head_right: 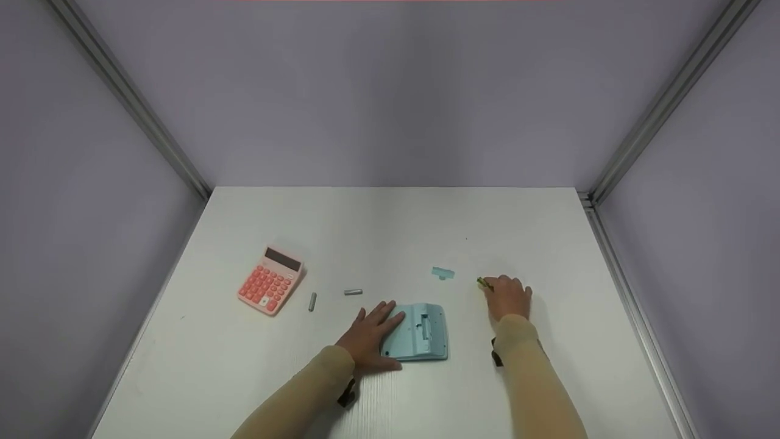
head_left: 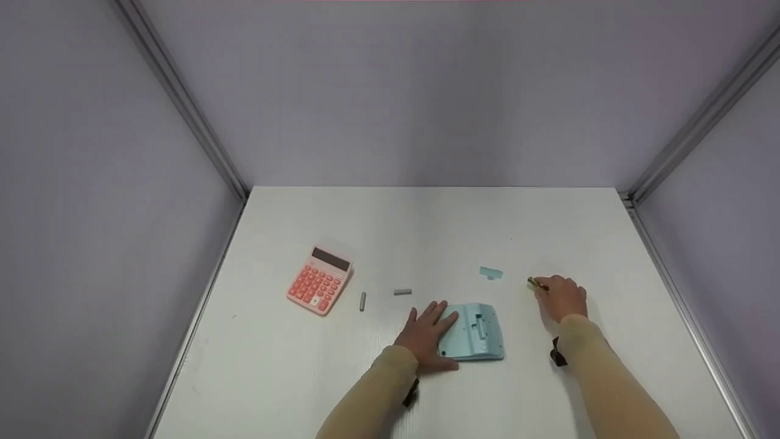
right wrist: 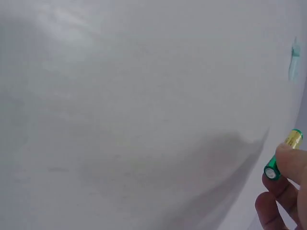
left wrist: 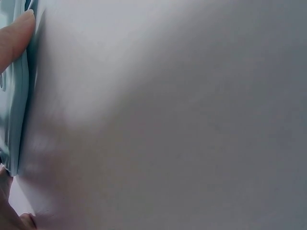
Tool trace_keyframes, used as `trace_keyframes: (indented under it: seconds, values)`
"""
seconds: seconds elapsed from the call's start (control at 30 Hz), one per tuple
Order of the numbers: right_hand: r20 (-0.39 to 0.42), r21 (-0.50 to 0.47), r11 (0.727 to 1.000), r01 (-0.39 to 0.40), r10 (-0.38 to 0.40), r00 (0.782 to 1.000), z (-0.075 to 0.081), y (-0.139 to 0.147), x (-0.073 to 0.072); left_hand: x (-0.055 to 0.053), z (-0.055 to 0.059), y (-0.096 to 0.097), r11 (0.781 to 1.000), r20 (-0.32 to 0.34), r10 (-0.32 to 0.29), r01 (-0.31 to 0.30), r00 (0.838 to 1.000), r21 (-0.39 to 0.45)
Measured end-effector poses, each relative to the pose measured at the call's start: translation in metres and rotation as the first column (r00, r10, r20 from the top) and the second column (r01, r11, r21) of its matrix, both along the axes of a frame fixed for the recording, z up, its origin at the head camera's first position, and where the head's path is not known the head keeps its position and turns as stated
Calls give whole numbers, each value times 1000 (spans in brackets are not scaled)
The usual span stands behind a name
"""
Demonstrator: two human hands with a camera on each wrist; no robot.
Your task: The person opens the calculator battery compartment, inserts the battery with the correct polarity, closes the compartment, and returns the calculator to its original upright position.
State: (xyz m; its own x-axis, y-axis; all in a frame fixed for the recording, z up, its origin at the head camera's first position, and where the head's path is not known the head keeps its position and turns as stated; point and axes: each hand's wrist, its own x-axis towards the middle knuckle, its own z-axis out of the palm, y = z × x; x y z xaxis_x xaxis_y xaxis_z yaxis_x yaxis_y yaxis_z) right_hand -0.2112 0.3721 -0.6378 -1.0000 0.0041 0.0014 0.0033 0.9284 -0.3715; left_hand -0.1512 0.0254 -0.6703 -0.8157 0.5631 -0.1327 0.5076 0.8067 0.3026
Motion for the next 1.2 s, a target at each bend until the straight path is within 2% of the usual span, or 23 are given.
trace_keyframes:
  seconds: [0.2, 0.33, 0.5, 0.63, 1.03, 1.2]
  values:
    - [-81, -169, 985, -39, 25, 996, 26, -16, -3, 2, 5, 0, 1000, 15, 3, -3, 1000, 7]
    - [-128, -269, 960, -80, 47, 991, 43, -28, -4, 2, 8, -1, 1000, 40, 7, -8, 999, 12]
    - [-194, -342, 930, -132, 68, 979, 60, -41, -4, 2, 8, -1, 1000, 32, 10, -10, 999, -2]
    - [-207, -411, 896, -169, 89, 974, 72, -48, -1, 3, 8, 0, 1000, 32, 14, -14, 999, -3]
    - [-228, -487, 848, -210, 108, 968, 88, -64, -4, 3, -1, -3, 1000, 8, 22, -22, 1000, 15]
    - [-224, -517, 831, -208, 103, 969, 87, -66, -6, 1, 3, -3, 999, 52, 40, -42, 998, 33]
